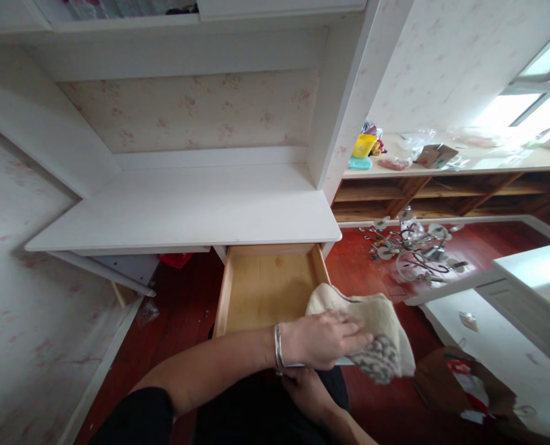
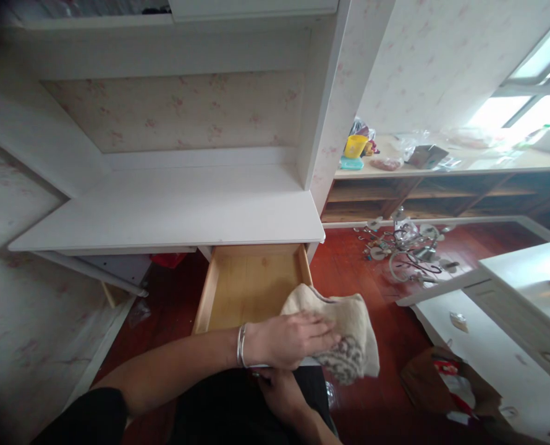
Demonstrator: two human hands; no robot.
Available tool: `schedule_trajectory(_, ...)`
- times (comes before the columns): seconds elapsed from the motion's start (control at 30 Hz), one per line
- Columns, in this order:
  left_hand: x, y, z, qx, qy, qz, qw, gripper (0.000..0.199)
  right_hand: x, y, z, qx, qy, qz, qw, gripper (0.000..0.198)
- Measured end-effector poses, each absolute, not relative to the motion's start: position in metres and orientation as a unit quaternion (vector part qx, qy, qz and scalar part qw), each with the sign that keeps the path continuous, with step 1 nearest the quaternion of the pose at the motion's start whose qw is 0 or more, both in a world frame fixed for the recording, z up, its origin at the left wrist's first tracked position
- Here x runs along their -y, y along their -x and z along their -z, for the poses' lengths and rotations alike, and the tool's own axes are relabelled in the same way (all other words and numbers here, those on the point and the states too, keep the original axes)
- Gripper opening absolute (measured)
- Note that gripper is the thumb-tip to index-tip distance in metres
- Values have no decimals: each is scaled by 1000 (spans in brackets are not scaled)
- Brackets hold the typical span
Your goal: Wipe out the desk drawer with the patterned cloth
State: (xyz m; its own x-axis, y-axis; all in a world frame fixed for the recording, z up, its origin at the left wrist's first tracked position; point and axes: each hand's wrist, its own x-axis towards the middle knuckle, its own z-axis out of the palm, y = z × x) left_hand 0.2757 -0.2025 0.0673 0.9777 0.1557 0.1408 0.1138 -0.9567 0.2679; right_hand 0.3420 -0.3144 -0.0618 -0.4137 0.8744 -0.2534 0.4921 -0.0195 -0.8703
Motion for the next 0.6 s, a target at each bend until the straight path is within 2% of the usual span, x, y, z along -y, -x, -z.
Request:
schedule_trajectory(0.1,190,-279,-26,8,-997,3,78,55,315,-343,62,675,521,-497,160,39)
schedule_trajectory(0.17,173,-281,-1,-2,-996,51,67,59,315,-344,62,667,539,-497,135,38)
schedule_trajectory(0.27,142,-284,22,-29,-997,45,53,47,316,-343,60,659,544,-499,144,38)
schedule_trajectory(0.47,73,-298,24,-203,-979,6,18,47,318,-343,64,662,537,-498,158,36)
schedule_trajectory(0.6,32,-307,18,-266,-964,12,13,49,317,-343,68,665,535,-496,159,39)
